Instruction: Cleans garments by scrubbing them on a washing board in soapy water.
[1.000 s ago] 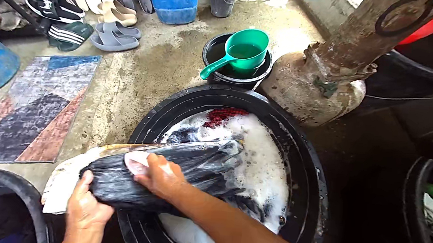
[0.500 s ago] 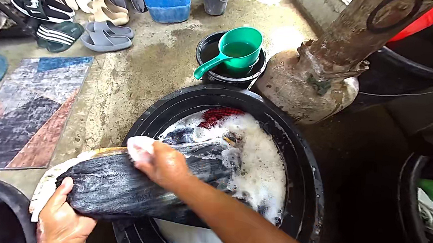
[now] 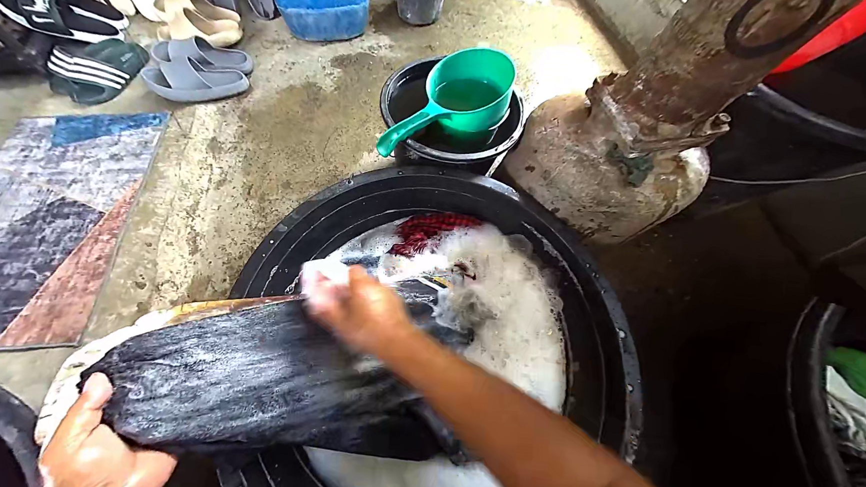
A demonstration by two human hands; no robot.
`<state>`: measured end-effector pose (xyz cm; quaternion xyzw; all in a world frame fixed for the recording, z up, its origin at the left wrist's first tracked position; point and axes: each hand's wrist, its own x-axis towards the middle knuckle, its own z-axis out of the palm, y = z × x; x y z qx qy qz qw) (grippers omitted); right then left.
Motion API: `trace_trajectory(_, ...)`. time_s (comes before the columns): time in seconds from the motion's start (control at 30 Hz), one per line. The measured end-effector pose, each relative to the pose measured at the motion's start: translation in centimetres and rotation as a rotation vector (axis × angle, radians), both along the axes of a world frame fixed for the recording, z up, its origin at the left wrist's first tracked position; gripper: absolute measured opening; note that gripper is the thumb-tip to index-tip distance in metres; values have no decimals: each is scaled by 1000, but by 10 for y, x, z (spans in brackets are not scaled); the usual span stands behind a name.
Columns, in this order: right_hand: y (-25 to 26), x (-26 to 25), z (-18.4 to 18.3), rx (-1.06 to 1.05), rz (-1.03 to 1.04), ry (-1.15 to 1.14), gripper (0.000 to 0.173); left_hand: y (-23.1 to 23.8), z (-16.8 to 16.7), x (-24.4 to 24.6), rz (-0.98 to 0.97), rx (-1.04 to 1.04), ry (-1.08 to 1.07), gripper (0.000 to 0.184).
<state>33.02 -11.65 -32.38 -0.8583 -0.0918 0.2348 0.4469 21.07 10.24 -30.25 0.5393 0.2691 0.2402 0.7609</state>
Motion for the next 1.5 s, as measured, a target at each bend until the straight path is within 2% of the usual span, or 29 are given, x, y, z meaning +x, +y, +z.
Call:
trace_trajectory(0.07,46,-16,0,62,128,-29,51,3,7,-1,-18,-18,-11,40)
trace_trajectory(0.13,44,-16,-26,-28,186,-8,51,8,17,-5,-31,-54,-37,41)
trace_trajectory(0.23,-35,6,-75,-216,44,-19,48,10,22,-9,4,-123,-32,44)
trace_trajectory(0.3,-101,23,-100,-426,-98,17,50,5,25,-7,2,-110,-43,46)
trace_trajectory(0.37,-137,39,-93,-565,-192,154,57,2,23,-5,-43,-85,-70,46)
trace_trajectory(0.43,-119,40,-63,-487,-174,184,58,5,17,-5,-83,-67,-52,44)
trace_trajectory(0.5,-61,17,-27,-243,-86,92,49,9,11,-5,-131,-58,-33,44)
trace_trajectory(0.57,7,-14,-7,-14,28,9,49,13,14,-7,-180,-54,-11,43)
trace_trajectory(0.63,41,-29,-17,22,158,-8,53,9,31,-9,-172,-48,24,44)
trace_trajectory(0.67,38,-30,-33,-28,176,-23,55,5,41,-11,-165,-51,32,46)
trace_trajectory(0.77,-30,-12,-91,-221,26,-31,56,-6,61,-15,-224,-82,-23,46)
trace_trajectory(0.87,-116,12,-105,-411,-137,70,51,-11,66,-17,-436,-98,-201,36)
trace_trajectory(0.93,-154,27,-102,-475,-184,183,55,-4,49,-23,-627,-148,-230,29)
trace_trajectory(0.97,-164,32,-98,-482,-201,230,55,-7,33,-28,-624,-198,-147,31)
trace_trajectory(1.03,-165,43,-87,-454,-281,247,48,-19,-1,-28,-590,-337,80,46)
trace_trajectory(1.1,-150,44,-77,-452,-366,224,44,-32,-23,-20,-678,-551,178,64)
trace_trajectory(1.13,-141,41,-76,-456,-387,221,48,-37,-24,-17,-695,-562,202,64)
trace_trajectory(1.23,-114,33,-89,-497,-385,196,57,-43,0,-9,-648,-368,191,43)
trace_trajectory(1.33,-98,19,-102,-566,-347,163,48,-44,32,-3,-667,-195,40,35)
trace_trajectory(1.4,-98,16,-100,-541,-337,173,45,-46,50,8,-688,-93,-52,34)
trace_trajectory(1.5,-113,25,-94,-394,-405,80,56,-47,70,34,-682,75,-63,30)
